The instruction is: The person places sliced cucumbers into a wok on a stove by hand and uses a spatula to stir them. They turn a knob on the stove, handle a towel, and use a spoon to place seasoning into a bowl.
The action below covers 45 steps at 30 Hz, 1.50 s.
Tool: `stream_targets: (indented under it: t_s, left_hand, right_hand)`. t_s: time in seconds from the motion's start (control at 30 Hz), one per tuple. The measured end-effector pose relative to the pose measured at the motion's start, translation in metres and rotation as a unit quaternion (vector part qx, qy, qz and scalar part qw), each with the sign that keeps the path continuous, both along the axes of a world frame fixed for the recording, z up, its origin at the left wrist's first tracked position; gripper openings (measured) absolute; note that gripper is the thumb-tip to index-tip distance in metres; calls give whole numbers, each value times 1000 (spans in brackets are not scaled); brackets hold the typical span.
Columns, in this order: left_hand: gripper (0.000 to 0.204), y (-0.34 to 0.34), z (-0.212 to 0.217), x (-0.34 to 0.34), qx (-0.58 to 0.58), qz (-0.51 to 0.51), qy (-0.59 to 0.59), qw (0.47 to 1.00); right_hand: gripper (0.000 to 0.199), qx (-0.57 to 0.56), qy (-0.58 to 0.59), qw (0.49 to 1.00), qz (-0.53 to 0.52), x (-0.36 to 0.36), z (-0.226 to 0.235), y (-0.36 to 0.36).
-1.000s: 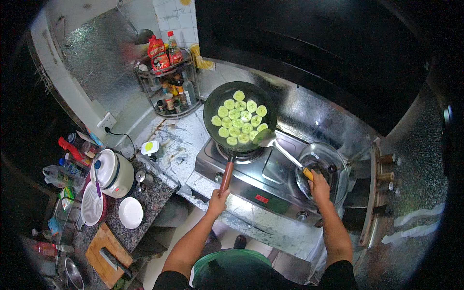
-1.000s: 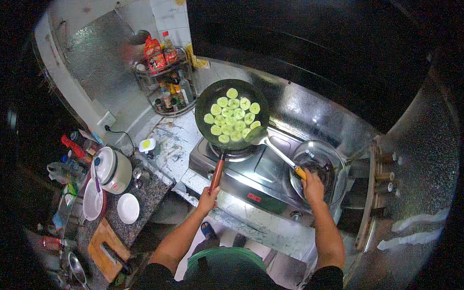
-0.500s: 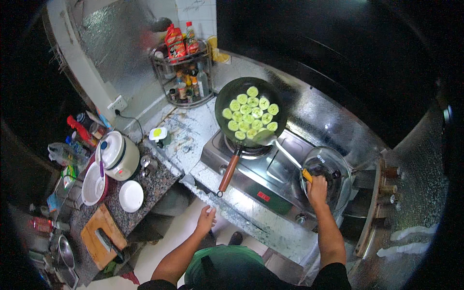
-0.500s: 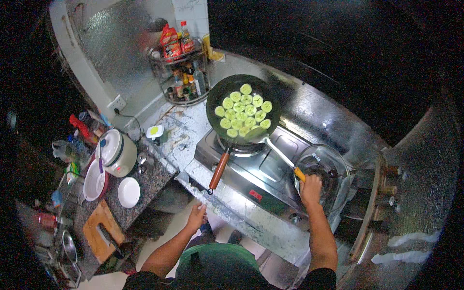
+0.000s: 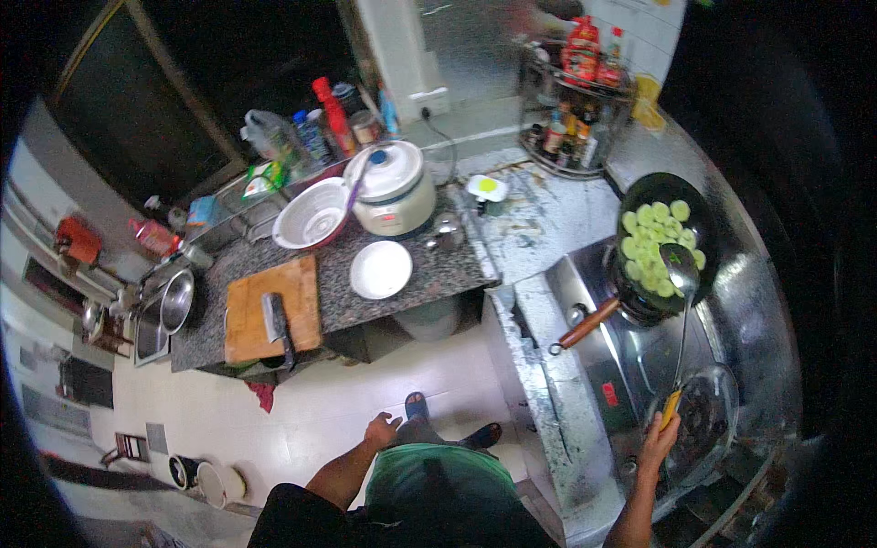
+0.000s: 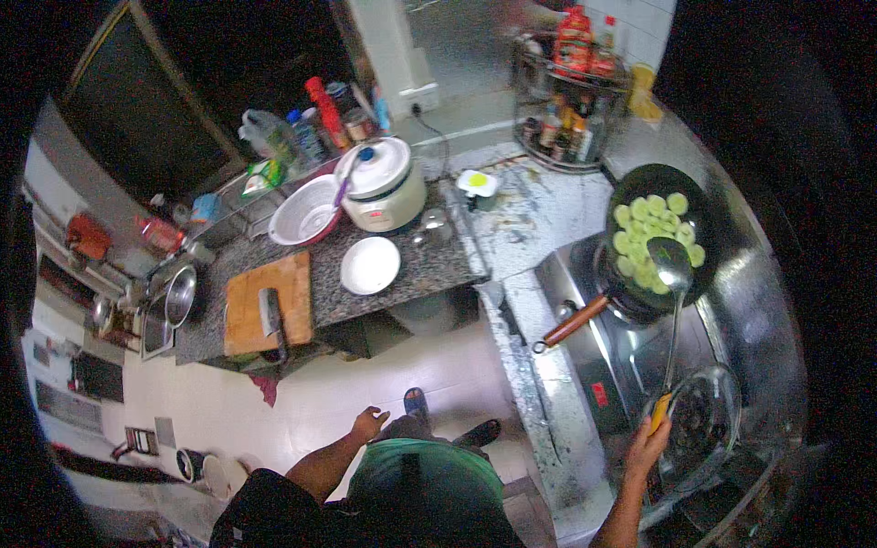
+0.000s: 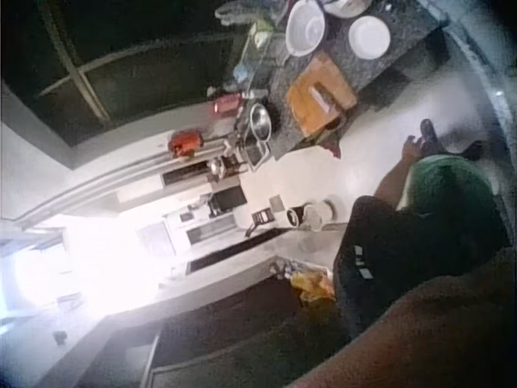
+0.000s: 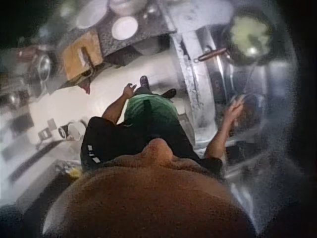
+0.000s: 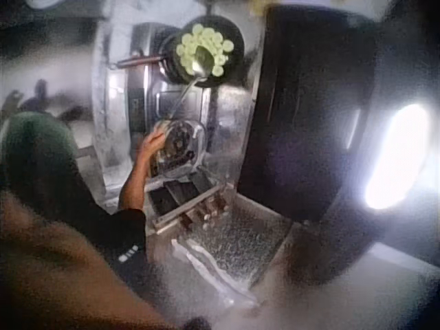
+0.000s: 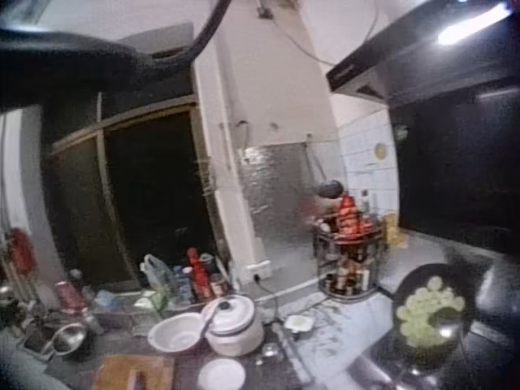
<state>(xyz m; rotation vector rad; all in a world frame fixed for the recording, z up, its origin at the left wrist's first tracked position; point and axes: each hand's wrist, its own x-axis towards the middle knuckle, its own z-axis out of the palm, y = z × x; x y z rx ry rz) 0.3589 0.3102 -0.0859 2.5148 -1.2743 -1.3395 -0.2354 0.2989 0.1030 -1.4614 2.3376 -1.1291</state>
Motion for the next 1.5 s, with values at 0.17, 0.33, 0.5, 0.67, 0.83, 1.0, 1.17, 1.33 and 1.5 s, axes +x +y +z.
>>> stream_targets:
  t_s: [0.17, 0.33, 0.5, 0.67, 0.83, 1.0, 1.17, 1.33, 1.5]
  left_hand:
    - [47, -7, 3, 12, -28, 186, 275, 943]
    - [37, -59, 33, 31, -103, 202, 349, 909]
    - [34, -38, 29, 97, -131, 81, 263, 952]
    - [39, 84, -43, 198, -71, 56, 102, 991]
    - [45, 193, -37, 236, -22, 271, 73, 960]
    - [43, 193, -29, 203, 51, 401, 128, 906]
    - [43, 174, -29, 166, 31, 396, 205, 894]
    - [42, 128, -16, 163, 33, 348, 159, 923]
    - [39, 112, 8, 171, 45, 300, 126, 944]
  right_hand:
    - [32, -23, -79, 988, 130, 130, 29, -39]
    - [31, 61, -12, 965, 254, 230, 13, -96]
    - [31, 130, 116, 919, 352, 293, -27, -169]
    - [26, 135, 147, 897, 394, 325, -68, -238]
    - [25, 38, 237, 862, 446, 329, -96, -307]
    - [22, 12, 296, 882, 366, 323, -112, -362]
    - [22, 122, 282, 897, 318, 334, -152, -394]
    - [39, 7, 314, 907, 280, 348, -134, -373]
    - [42, -29, 291, 922, 256, 359, -119, -350]
